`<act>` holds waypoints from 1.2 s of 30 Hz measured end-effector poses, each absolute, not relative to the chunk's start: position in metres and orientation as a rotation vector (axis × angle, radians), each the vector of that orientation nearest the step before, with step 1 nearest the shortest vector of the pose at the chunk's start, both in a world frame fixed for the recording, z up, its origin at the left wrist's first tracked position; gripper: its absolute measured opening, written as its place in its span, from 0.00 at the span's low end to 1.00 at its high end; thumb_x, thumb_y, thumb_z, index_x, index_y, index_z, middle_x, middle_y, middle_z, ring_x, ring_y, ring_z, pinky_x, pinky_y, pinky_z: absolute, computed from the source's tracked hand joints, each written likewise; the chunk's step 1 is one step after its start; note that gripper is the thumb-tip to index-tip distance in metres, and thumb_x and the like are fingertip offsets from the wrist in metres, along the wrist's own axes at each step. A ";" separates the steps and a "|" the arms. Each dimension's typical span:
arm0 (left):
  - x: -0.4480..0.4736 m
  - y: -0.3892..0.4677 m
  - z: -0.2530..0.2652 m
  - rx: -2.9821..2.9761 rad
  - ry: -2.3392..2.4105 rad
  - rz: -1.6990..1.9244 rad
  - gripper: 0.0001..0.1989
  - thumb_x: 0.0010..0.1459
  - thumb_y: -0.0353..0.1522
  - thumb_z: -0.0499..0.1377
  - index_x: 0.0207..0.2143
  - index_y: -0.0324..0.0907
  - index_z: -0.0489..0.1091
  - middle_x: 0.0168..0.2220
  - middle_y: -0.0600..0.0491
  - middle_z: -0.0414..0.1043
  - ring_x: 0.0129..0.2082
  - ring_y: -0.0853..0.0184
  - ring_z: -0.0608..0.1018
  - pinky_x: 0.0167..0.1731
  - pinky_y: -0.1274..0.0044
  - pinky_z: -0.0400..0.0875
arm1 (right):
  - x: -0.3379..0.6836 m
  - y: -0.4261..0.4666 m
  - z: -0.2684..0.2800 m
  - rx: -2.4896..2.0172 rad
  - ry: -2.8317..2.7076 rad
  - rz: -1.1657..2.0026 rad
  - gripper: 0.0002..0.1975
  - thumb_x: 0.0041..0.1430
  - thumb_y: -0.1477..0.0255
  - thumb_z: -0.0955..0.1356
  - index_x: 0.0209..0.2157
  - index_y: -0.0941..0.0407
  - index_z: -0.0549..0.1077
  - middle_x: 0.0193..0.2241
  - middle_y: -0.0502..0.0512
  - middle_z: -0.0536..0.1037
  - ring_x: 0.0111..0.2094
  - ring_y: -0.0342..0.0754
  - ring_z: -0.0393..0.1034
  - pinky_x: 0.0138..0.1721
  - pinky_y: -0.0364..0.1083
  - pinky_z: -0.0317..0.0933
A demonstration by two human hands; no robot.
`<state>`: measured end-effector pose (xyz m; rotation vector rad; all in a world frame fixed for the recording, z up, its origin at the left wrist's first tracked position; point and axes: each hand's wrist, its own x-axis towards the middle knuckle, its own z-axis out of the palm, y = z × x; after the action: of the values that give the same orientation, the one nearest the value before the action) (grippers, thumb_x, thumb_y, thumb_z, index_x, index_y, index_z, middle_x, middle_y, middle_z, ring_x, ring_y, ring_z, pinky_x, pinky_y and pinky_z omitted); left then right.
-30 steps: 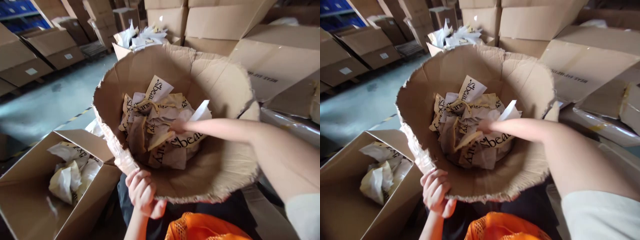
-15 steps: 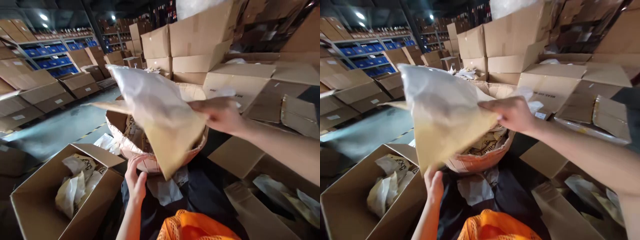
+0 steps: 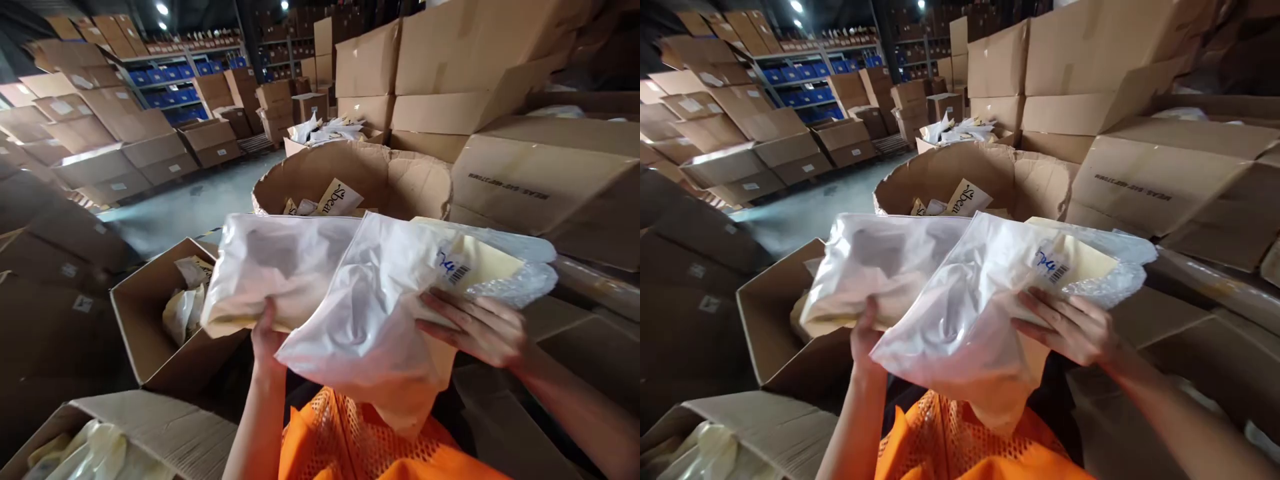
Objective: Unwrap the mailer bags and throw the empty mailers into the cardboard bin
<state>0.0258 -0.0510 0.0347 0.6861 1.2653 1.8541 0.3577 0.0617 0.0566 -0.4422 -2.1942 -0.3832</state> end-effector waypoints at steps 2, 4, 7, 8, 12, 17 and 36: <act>0.004 -0.066 0.032 0.459 1.113 2.083 0.14 0.62 0.47 0.64 0.39 0.47 0.80 0.46 0.53 0.82 0.54 0.60 0.80 0.52 0.73 0.77 | 0.359 0.073 0.059 -0.422 -2.175 -0.414 0.18 0.73 0.74 0.63 0.56 0.41 0.77 0.51 0.54 0.80 0.54 0.50 0.77 0.49 0.53 0.66; -0.018 -0.081 0.030 0.344 0.967 2.252 0.11 0.59 0.42 0.67 0.41 0.48 0.80 0.47 0.57 0.82 0.56 0.64 0.78 0.57 0.75 0.74 | 0.362 0.085 0.062 -0.326 -2.219 -0.548 0.19 0.72 0.77 0.64 0.55 0.43 0.78 0.51 0.55 0.80 0.54 0.48 0.76 0.50 0.50 0.65; -0.043 -0.104 0.030 0.302 0.801 2.375 0.12 0.68 0.35 0.58 0.49 0.45 0.78 0.49 0.54 0.81 0.58 0.66 0.76 0.61 0.75 0.69 | 0.365 0.100 0.068 -0.207 -2.248 -0.790 0.22 0.66 0.84 0.67 0.55 0.46 0.77 0.54 0.52 0.78 0.52 0.48 0.77 0.52 0.48 0.65; -0.048 -0.111 0.030 0.273 0.737 2.404 0.15 0.69 0.33 0.53 0.51 0.44 0.77 0.50 0.53 0.81 0.58 0.66 0.77 0.61 0.74 0.68 | 0.365 0.103 0.071 -0.204 -2.246 -0.829 0.23 0.65 0.85 0.68 0.55 0.48 0.77 0.55 0.52 0.78 0.52 0.49 0.78 0.52 0.48 0.65; -0.058 -0.134 0.029 0.240 0.531 2.423 0.21 0.72 0.33 0.47 0.62 0.44 0.68 0.54 0.51 0.78 0.60 0.67 0.75 0.63 0.71 0.66 | 0.366 0.105 0.082 -0.165 -2.270 -0.887 0.21 0.65 0.85 0.67 0.53 0.52 0.79 0.55 0.56 0.77 0.48 0.51 0.79 0.49 0.50 0.65; -0.065 -0.150 0.024 0.299 0.526 2.398 0.20 0.73 0.35 0.48 0.62 0.46 0.67 0.57 0.55 0.76 0.63 0.71 0.71 0.65 0.74 0.61 | 0.368 0.105 0.090 -0.112 -2.281 -0.933 0.19 0.64 0.86 0.67 0.51 0.56 0.80 0.55 0.59 0.77 0.45 0.52 0.80 0.45 0.51 0.66; -0.104 -0.142 0.052 0.220 1.078 2.710 0.17 0.71 0.35 0.48 0.52 0.39 0.71 0.53 0.47 0.78 0.64 0.62 0.70 0.68 0.67 0.57 | 0.364 0.118 0.070 -0.133 -2.264 -0.912 0.21 0.67 0.81 0.67 0.50 0.41 0.80 0.53 0.50 0.79 0.48 0.44 0.78 0.47 0.49 0.65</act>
<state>-0.1042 -0.1416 0.0515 0.2198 1.0778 2.7100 0.3643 0.1184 0.0702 -0.1333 -2.2644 -0.9122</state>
